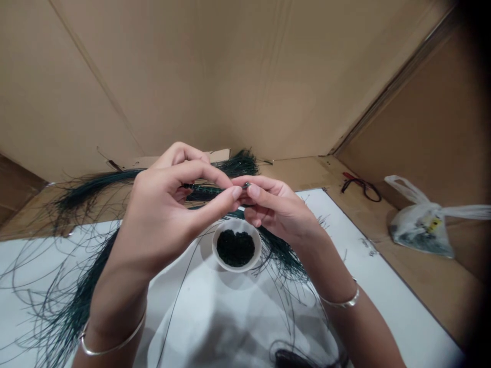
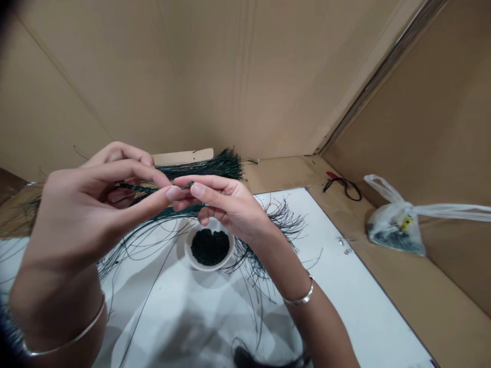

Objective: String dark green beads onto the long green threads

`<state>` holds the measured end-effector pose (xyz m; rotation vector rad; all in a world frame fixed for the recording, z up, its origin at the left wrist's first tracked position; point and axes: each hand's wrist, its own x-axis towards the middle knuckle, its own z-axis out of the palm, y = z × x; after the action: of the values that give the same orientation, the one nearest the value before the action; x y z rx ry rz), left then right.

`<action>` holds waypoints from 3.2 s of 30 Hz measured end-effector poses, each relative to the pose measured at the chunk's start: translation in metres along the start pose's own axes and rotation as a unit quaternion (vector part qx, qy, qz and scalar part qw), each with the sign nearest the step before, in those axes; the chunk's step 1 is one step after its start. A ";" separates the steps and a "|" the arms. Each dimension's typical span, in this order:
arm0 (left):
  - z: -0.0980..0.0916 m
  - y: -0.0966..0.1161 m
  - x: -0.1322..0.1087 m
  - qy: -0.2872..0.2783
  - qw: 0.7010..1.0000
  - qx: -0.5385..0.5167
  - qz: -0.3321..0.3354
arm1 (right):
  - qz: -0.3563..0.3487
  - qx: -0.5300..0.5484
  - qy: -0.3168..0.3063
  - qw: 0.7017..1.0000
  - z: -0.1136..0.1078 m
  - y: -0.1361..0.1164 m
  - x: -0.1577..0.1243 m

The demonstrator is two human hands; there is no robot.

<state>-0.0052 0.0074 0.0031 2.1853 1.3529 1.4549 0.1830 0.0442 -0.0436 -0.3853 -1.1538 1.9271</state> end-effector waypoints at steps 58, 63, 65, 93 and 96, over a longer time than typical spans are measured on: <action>-0.002 0.005 0.000 0.032 0.999 0.031 0.018 | 0.045 0.004 0.065 0.997 0.006 0.009 -0.002; -0.002 0.006 0.000 0.031 0.999 0.033 0.018 | 0.042 -0.011 0.060 0.997 0.005 0.009 -0.002; -0.002 0.006 0.000 0.026 0.999 0.035 0.016 | 0.042 -0.012 0.061 0.997 0.004 0.010 -0.002; 0.003 -0.001 0.000 0.031 0.999 -0.019 0.035 | -0.042 -0.062 0.050 0.996 0.007 0.001 -0.001; 0.003 0.000 0.000 0.033 0.999 -0.024 0.030 | -0.041 -0.065 0.051 0.996 0.007 0.001 -0.002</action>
<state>-0.0027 0.0082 0.0019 2.1857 1.2686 1.5761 0.1800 0.0385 -0.0409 -0.4933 -1.2133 1.7473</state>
